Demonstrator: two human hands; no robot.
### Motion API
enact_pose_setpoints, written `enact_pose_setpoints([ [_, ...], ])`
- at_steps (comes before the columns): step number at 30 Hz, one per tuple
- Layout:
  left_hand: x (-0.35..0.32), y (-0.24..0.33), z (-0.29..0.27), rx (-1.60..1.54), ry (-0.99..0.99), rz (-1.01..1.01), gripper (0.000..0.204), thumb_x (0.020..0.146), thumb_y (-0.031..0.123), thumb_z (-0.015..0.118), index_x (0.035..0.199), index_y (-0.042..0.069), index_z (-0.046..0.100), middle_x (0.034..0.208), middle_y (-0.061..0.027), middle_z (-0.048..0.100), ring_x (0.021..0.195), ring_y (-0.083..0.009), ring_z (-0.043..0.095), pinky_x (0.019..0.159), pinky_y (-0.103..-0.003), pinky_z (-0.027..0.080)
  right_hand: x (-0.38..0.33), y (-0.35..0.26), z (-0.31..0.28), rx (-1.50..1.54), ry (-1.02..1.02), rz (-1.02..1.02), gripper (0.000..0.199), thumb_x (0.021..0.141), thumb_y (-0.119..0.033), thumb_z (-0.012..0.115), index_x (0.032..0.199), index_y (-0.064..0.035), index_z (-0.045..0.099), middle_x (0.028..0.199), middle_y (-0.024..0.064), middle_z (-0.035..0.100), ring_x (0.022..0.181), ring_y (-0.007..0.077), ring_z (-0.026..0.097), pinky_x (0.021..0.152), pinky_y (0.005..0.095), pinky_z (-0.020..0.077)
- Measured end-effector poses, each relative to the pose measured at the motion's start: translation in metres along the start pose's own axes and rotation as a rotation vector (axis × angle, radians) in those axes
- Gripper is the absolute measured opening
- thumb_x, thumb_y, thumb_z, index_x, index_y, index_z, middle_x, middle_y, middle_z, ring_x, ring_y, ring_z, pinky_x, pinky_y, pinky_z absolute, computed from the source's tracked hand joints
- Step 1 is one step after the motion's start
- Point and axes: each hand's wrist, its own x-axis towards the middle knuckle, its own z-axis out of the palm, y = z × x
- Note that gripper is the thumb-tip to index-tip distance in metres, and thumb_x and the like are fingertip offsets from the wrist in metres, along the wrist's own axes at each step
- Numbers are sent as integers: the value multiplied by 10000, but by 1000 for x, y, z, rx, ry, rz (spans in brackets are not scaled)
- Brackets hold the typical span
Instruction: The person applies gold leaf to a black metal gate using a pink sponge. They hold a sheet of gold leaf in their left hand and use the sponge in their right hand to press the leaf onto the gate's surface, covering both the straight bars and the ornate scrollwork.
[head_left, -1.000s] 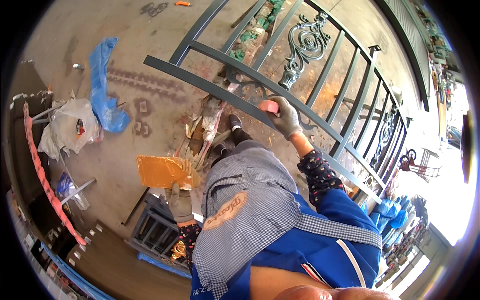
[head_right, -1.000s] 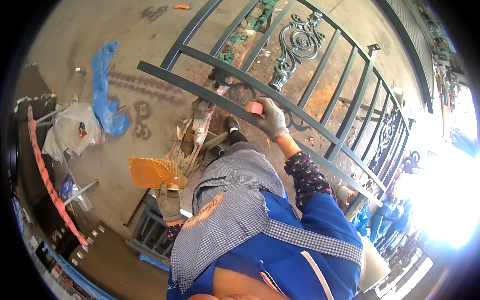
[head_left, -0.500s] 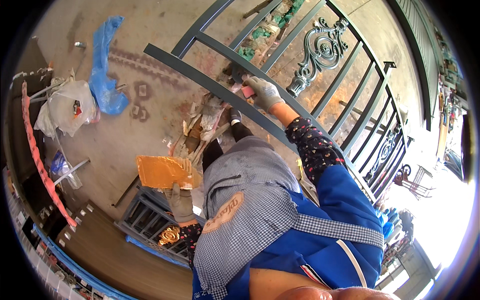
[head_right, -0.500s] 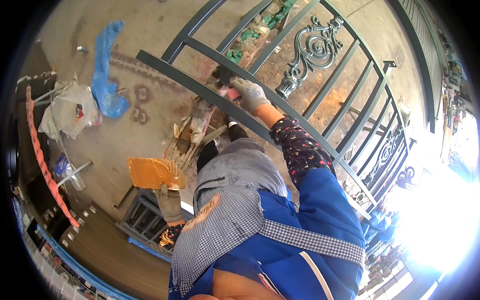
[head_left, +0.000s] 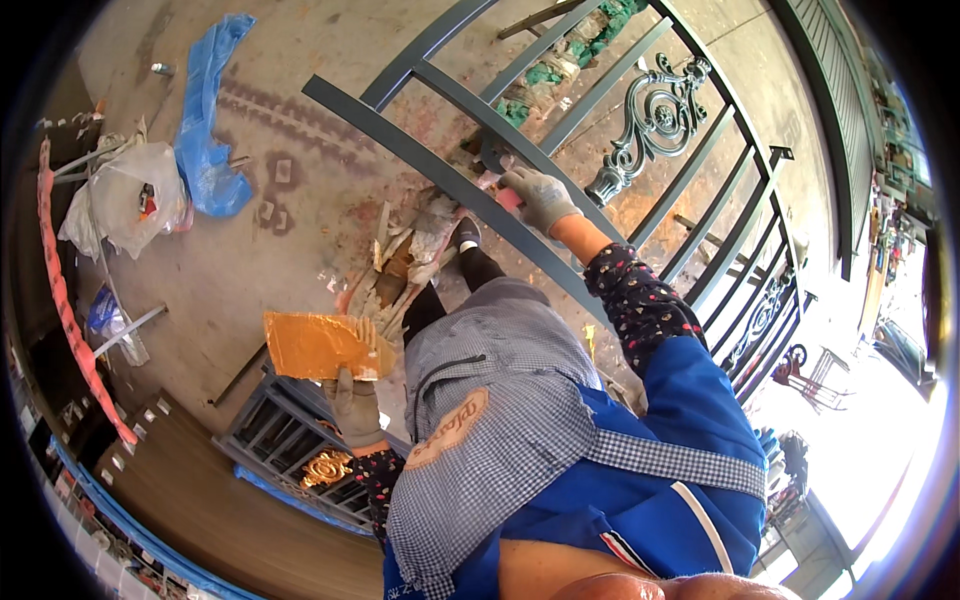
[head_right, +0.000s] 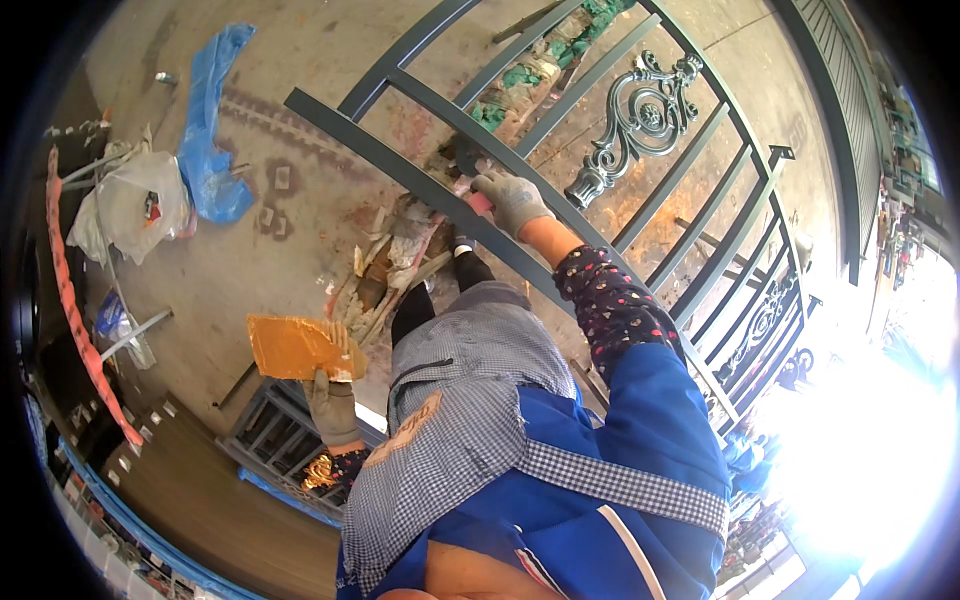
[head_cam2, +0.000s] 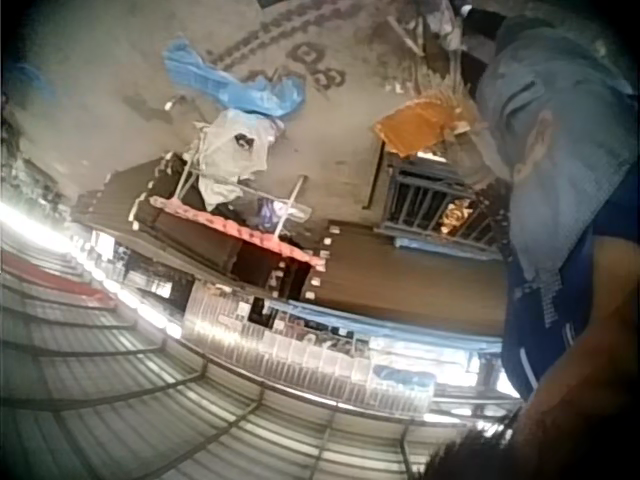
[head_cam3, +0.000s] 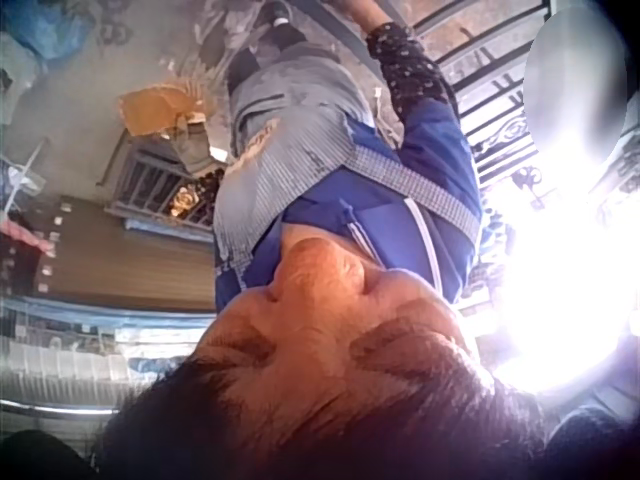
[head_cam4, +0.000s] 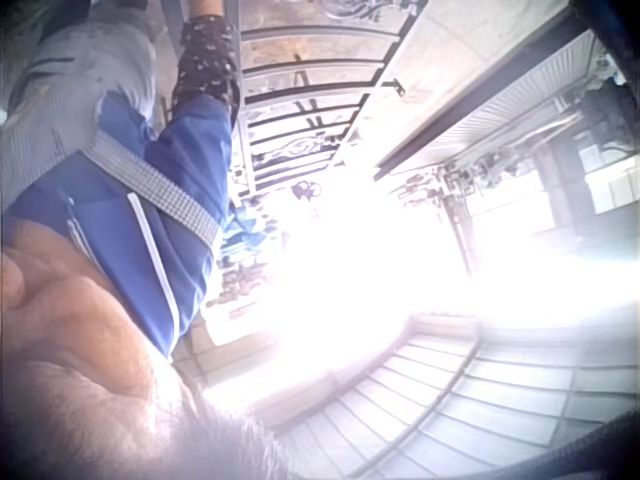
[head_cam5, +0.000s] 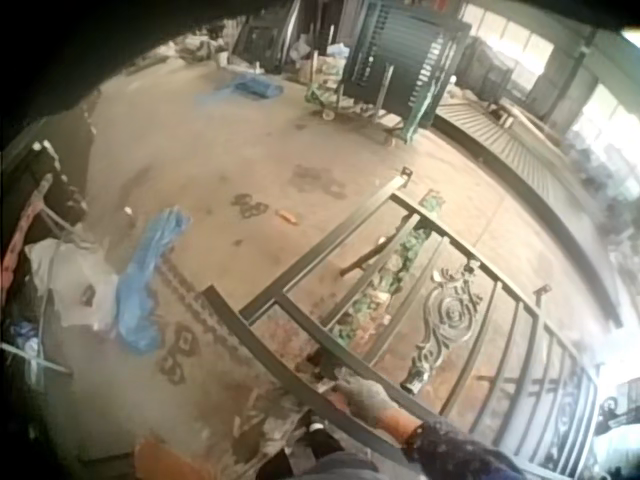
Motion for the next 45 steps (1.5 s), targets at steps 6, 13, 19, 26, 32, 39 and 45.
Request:
enact_pose_setpoints([
  [6,2,2,-5,26,82,7,443,943,139,650,1365,65,538,1383,-71,550,1268,-232,519,1098,-438,405,-8,1,-13,70,88,68,412,779,-141,709,1170,-127,576,1103,101,632,1046,334,630,859,434,522],
  [13,9,-6,-17,18,68,-2,431,945,136,655,1360,87,549,1363,-51,565,1247,-212,531,1089,-426,413,50,-15,-2,67,226,234,385,829,-199,692,1174,-95,557,1106,147,634,999,366,646,834,450,526],
  [19,11,-6,-26,-15,52,7,445,970,124,624,1399,91,511,1423,-73,528,1278,-232,523,1094,-429,427,3,-9,6,52,226,246,356,826,-222,703,1138,-105,577,1019,148,656,953,374,655,803,460,533],
  [26,20,8,-23,-19,29,-21,449,981,111,603,1415,84,492,1421,-75,525,1279,-241,521,1101,-436,422,57,-24,3,42,267,256,383,817,-244,700,1138,-99,549,1014,158,641,938,383,654,802,474,523],
  [32,26,8,-30,-31,19,-36,468,976,107,607,1425,81,473,1430,-78,513,1292,-244,508,1094,-429,429,1,-13,8,47,162,383,415,814,-255,705,1177,-115,560,1067,158,656,958,377,661,810,474,525],
  [39,43,16,-13,-2,-27,-56,463,971,89,602,1418,81,481,1396,-75,536,1275,-246,521,1088,-437,430,26,-10,16,65,318,342,412,793,-243,727,1148,-102,571,1107,176,656,1004,395,643,832,476,528],
  [45,65,16,4,490,-29,85,386,942,111,656,1304,19,557,1230,-122,628,1069,-250,653,883,-375,558,-25,-51,-23,237,345,397,291,824,-251,752,1042,-86,654,907,137,703,793,326,700,670,409,550],
])
